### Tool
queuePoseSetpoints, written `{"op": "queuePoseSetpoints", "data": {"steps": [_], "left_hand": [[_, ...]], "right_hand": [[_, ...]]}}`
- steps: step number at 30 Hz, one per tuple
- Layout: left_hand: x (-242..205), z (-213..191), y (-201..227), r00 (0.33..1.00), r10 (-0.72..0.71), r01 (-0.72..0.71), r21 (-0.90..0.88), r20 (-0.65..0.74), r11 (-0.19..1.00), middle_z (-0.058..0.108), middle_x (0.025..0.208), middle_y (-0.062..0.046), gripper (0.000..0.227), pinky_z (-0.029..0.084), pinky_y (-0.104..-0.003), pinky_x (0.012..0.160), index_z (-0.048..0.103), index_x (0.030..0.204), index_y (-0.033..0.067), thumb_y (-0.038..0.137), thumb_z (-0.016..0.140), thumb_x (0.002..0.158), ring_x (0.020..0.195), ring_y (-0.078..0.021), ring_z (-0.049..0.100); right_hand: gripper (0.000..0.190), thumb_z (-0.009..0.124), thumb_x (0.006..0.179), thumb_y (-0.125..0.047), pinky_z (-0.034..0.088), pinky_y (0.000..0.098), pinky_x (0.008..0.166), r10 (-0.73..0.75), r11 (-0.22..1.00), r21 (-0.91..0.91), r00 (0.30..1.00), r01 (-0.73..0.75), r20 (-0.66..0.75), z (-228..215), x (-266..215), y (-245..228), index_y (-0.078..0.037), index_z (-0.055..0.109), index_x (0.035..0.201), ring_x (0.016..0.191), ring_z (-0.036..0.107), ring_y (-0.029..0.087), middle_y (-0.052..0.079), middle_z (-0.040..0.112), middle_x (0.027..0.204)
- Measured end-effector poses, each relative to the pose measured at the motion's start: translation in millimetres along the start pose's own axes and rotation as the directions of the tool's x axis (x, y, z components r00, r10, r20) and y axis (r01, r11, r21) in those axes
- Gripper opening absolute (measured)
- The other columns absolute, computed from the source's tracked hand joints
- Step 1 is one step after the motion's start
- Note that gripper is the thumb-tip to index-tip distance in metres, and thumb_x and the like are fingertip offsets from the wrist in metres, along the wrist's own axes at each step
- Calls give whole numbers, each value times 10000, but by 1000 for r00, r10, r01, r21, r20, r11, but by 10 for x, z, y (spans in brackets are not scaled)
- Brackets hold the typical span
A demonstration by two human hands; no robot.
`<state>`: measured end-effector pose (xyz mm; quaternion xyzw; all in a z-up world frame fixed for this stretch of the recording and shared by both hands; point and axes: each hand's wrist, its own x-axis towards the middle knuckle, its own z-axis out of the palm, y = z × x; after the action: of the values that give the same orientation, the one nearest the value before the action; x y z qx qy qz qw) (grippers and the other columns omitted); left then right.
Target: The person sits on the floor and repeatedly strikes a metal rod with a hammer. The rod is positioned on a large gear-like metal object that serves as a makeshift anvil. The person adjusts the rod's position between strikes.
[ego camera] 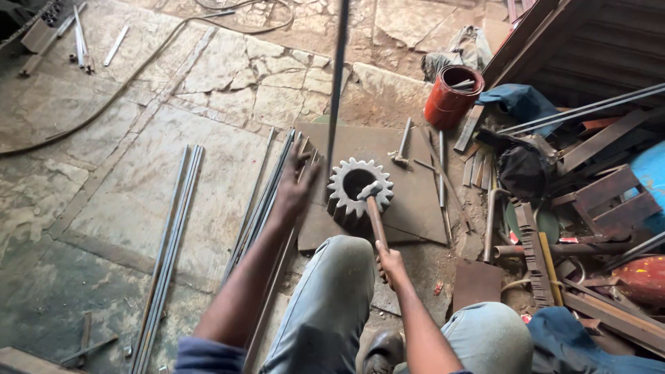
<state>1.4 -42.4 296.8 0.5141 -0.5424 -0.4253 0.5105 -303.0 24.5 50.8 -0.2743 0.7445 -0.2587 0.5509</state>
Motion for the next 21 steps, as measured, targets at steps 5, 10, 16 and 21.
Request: {"op": "queuePoseSetpoints", "data": {"steps": [5,10,16,21], "left_hand": [[-55,-294,45,731,-439,678,-491,522,547,701,1294,-159,641,499,-459,945,647,1311,196,628,345,948,1041,-327,596],[-865,492,-603,843,-225,154,182,489,971,601,1440,-104,509,380,-425,1154,608,1398,136,483,537,1033,1369,-212,505],[-1000,552,-24,951,141,-252,425,276,870,690,1261,-127,362,390,-470,1011,760,1095,111,411,629,939,1249,-293,571],[-1563,730,667,732,615,-674,175,294,718,714,1087,-100,223,500,-481,1008,734,1004,124,298,598,1037,1114,-300,673]], "right_hand": [[560,580,976,-598,393,384,504,-68,998,-15,998,68,-4,-22,7,-57,-46,602,887,542,517,205,80,557,698],[501,482,1122,-495,515,421,821,-392,607,794,856,-36,338,364,-100,285,-21,623,1206,910,641,266,138,668,1043],[540,407,1062,-477,531,453,991,-355,401,837,779,-372,517,483,-269,372,-35,613,1295,1070,689,305,175,714,1183],[520,437,1119,-463,543,446,1004,-429,472,818,726,-328,538,340,-207,212,-2,571,1320,1099,688,301,187,656,1227]]}}
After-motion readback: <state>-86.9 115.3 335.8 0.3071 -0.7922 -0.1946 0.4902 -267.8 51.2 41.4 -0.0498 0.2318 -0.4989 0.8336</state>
